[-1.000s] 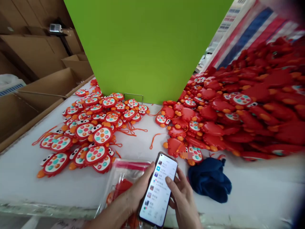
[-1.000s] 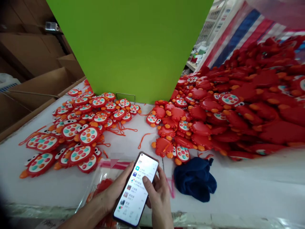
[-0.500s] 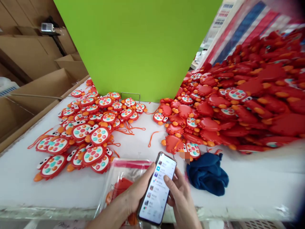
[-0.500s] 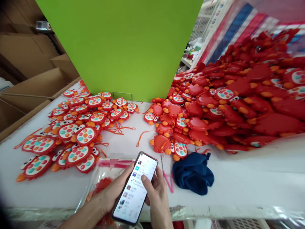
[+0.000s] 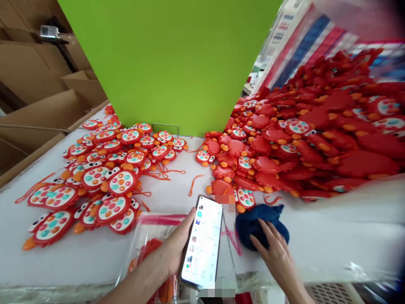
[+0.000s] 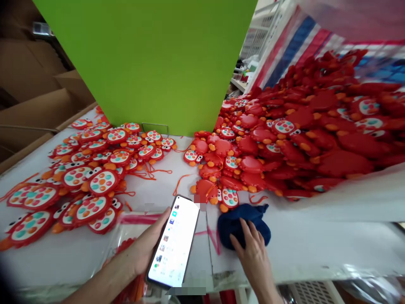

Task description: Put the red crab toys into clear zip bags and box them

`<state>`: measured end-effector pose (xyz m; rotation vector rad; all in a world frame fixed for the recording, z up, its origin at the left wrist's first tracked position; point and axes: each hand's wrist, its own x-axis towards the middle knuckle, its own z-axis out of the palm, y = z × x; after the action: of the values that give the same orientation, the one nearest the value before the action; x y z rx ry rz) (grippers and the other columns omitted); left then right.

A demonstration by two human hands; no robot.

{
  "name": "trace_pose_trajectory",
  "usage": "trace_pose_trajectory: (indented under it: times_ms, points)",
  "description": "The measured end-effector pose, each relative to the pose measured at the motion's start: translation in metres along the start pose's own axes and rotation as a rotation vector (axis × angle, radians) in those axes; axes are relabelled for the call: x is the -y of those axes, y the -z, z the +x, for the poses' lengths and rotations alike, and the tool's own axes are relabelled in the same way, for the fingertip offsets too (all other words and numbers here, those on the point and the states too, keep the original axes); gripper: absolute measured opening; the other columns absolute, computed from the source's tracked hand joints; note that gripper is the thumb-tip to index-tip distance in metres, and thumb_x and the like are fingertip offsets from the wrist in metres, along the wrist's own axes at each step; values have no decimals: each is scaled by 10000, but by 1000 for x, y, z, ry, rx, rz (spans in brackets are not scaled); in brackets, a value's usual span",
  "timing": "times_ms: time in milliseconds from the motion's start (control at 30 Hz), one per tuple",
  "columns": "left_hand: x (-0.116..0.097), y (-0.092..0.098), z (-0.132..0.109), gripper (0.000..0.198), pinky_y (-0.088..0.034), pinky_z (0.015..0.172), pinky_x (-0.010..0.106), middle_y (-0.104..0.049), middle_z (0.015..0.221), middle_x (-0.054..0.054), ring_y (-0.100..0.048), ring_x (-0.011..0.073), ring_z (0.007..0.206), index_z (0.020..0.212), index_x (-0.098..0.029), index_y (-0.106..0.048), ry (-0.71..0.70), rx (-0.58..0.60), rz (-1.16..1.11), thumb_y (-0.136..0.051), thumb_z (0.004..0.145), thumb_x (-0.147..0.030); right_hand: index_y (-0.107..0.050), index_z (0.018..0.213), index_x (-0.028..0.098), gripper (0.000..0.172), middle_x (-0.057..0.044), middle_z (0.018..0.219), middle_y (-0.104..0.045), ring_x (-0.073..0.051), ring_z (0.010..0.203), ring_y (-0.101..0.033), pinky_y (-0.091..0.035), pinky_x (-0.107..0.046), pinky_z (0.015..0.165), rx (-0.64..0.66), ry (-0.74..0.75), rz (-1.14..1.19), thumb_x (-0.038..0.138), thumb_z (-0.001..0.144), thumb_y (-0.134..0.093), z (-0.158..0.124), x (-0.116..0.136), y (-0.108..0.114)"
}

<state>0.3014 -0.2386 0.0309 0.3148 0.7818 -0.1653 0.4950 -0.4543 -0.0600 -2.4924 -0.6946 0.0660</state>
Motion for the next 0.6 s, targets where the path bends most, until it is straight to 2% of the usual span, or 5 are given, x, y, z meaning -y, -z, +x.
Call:
trace_pose_trajectory:
  times_ms: [100,167,233,400,600]
  points:
    - [-5,-9,4,515,-465,544,243,-698,615,54,-631,150,503,841,-80,-669,-19,-18,10,-453,887,-546,-637,1122,182,595,-138,1213,-592,-371,1154,-498,-414,-571,949,-70,36,-6,630,763,-479,-22,19,0]
    - [-7,-14,8,496,-481,581,261,-721,681,72,-654,165,554,905,-70,-672,-42,2,37,-461,895,-519,-642,1089,207,458,-112,1197,-597,-336,1146,-505,-427,-536,953,-161,99,61,547,821,-494,-37,43,10]
    - [-6,-17,12,477,-489,616,272,-736,747,86,-670,174,602,960,-67,-669,-77,23,61,-456,908,-490,-583,1177,253,339,-79,1278,-542,-277,1154,-517,-435,-478,964,-181,197,166,402,897,-465,-49,72,21]
    - [2,-23,22,468,-479,661,291,-744,782,115,-683,206,660,1021,-69,-657,-100,46,114,-409,934,-456,-452,1347,306,425,-54,1464,-332,-301,1322,-307,-450,-465,955,-89,521,102,292,922,-450,-61,119,22]
    - [4,-23,28,478,-472,699,317,-744,821,134,-686,233,680,1060,-55,-639,-99,12,103,-432,920,-463,-502,1294,349,380,-40,1415,-406,-302,1274,-391,-447,-503,956,-102,386,254,297,920,-461,-71,118,8]
